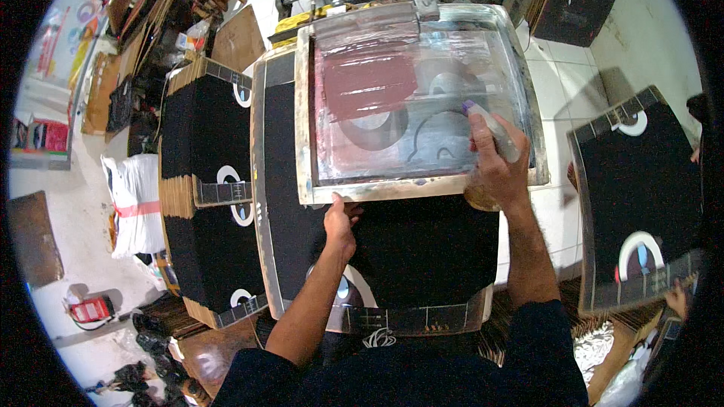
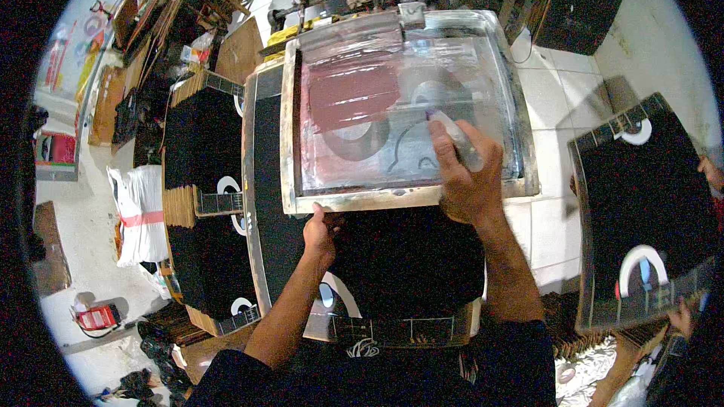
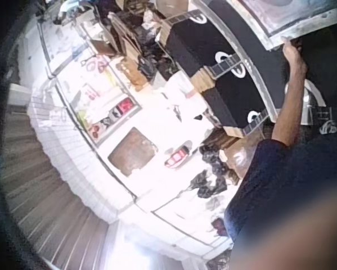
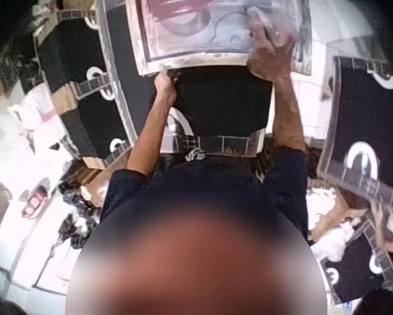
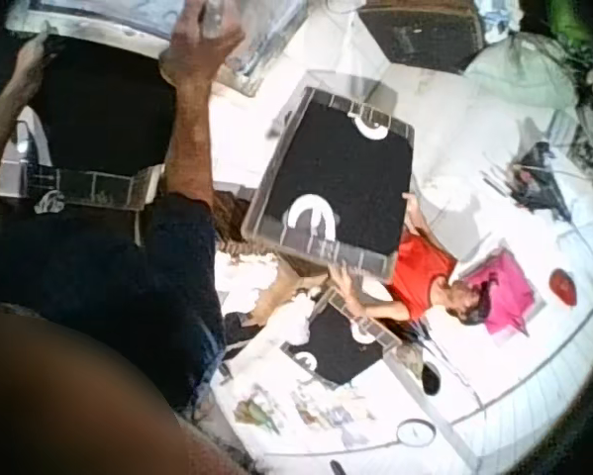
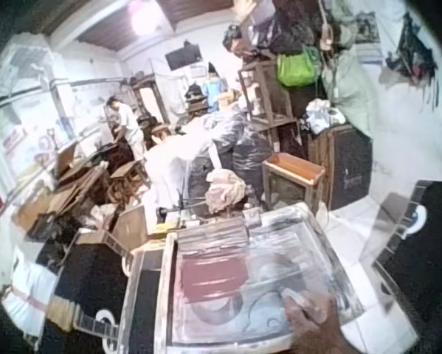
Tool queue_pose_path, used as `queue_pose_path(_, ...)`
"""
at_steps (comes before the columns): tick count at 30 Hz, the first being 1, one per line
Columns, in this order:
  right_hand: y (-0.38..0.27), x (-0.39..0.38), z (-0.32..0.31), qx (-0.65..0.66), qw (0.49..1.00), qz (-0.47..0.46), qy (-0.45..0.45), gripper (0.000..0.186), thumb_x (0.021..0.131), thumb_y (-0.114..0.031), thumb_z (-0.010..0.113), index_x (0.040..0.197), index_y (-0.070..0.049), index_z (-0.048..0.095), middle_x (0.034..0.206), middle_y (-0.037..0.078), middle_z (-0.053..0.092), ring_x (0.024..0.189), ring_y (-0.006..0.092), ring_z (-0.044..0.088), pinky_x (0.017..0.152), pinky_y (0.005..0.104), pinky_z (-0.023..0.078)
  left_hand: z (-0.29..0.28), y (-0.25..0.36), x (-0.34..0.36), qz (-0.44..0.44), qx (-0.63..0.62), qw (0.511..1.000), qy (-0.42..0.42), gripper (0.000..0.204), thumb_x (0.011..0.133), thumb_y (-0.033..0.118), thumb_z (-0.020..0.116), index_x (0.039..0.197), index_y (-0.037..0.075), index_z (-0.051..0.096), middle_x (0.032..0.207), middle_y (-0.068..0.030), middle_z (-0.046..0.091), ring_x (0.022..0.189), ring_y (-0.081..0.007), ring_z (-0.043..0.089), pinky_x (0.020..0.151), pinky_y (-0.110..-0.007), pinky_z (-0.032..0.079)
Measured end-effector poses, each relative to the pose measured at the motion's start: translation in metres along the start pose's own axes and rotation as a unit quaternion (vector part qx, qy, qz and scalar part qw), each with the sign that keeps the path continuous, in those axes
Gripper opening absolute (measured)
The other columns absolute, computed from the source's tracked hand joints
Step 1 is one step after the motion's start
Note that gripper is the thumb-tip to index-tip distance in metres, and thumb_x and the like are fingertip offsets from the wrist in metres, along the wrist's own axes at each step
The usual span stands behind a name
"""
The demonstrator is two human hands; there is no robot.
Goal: The person repeatedly aligns a screen printing frame over a black t-shirt and uses a squeegee to pull ink across the mesh. They lift the frame to check the print, reposition the shirt, and occasionally add more ink to the screen before continuing the process.
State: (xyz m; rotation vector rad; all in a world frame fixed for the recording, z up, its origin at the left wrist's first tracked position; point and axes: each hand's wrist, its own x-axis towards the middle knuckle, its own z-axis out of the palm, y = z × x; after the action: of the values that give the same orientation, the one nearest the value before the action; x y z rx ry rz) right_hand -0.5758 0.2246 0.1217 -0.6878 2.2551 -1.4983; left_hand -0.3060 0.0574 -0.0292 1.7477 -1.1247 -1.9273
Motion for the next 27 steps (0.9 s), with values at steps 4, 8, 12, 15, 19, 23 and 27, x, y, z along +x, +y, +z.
queue_pose_path(4, -0.023, -0.008, 0.041, 0.031, 0.995, -0.09, 0.013, 0.031, 0.1, -0.028, 0.066, 0.102, 0.002, 0.07, 0.085, 0.018, 0.069, 0.076, 0.0254, 0.068, 0.065, 0.0403, 0.051, -0.001, -0.002, 0.002, 0.01, -0.013, 0.999, -0.033, 0.057, 0.112, 0.051, 0.036, 0.116, 0.003, 0.067, 0.104, -0.0089, 0.073, 0.089, -0.0203, 0.066, 0.079, -0.036, 0.047)
queue_pose_path(8, -0.029, -0.019, 0.053, -0.042, 0.987, -0.154, 0.033, 0.029, 0.1, -0.026, 0.067, 0.103, 0.002, 0.07, 0.086, 0.018, 0.069, 0.077, 0.0288, 0.068, 0.066, 0.0404, 0.052, -0.003, -0.003, 0.004, 0.006, 0.0, 0.998, -0.055, 0.051, 0.112, 0.048, 0.038, 0.122, 0.005, 0.065, 0.11, -0.0087, 0.073, 0.094, -0.0223, 0.065, 0.083, -0.039, 0.046)
queue_pose_path(12, -0.024, -0.031, 0.056, -0.049, 0.984, -0.167, 0.025, 0.025, 0.099, -0.023, 0.067, 0.106, 0.001, 0.069, 0.084, 0.016, 0.066, 0.073, 0.033, 0.066, 0.063, 0.0427, 0.051, -0.002, -0.002, 0.003, 0.003, 0.0, 0.998, -0.069, 0.051, 0.112, 0.048, 0.035, 0.122, 0.007, 0.065, 0.111, -0.007, 0.073, 0.093, -0.0198, 0.063, 0.085, -0.038, 0.044)
queue_pose_path(15, -0.022, -0.037, 0.058, -0.049, 0.987, -0.148, 0.043, 0.024, 0.098, -0.021, 0.068, 0.108, 0.001, 0.069, 0.085, 0.015, 0.065, 0.073, 0.0342, 0.066, 0.062, 0.0436, 0.052, -0.002, -0.001, 0.002, 0.003, 0.0, 0.997, -0.075, 0.051, 0.113, 0.047, 0.034, 0.122, 0.007, 0.065, 0.111, -0.0073, 0.073, 0.093, -0.0195, 0.062, 0.085, -0.038, 0.044)
queue_pose_path(19, -0.021, -0.043, 0.058, -0.09, 0.99, -0.107, 0.002, 0.023, 0.098, -0.02, 0.068, 0.107, 0.001, 0.069, 0.088, 0.016, 0.067, 0.076, 0.0359, 0.066, 0.066, 0.0451, 0.052, -0.003, -0.001, 0.003, 0.01, -0.002, 0.997, -0.078, 0.051, 0.113, 0.046, 0.034, 0.124, 0.006, 0.065, 0.111, -0.0076, 0.073, 0.094, -0.0196, 0.062, 0.086, -0.038, 0.044)
queue_pose_path(23, -0.019, -0.043, 0.057, -0.046, 0.981, -0.184, 0.044, 0.019, 0.098, -0.015, 0.065, 0.108, 0.001, 0.068, 0.087, 0.017, 0.066, 0.076, 0.036, 0.065, 0.064, 0.0463, 0.051, -0.003, -0.001, 0.003, 0.015, 0.012, 0.997, -0.073, 0.055, 0.113, 0.049, 0.033, 0.124, 0.004, 0.064, 0.113, -0.0088, 0.073, 0.095, -0.0198, 0.063, 0.086, -0.039, 0.045)
queue_pose_path(27, -0.009, -0.032, 0.047, -0.083, 0.974, -0.208, 0.04, 0.03, 0.091, -0.006, 0.063, 0.121, -0.002, 0.066, 0.09, 0.018, 0.067, 0.079, 0.0337, 0.066, 0.067, 0.0458, 0.053, -0.002, -0.001, 0.001, 0.015, 0.016, 0.998, -0.061, 0.058, 0.112, 0.05, 0.032, 0.124, 0.003, 0.064, 0.116, -0.0098, 0.072, 0.097, -0.0207, 0.063, 0.088, -0.039, 0.045)
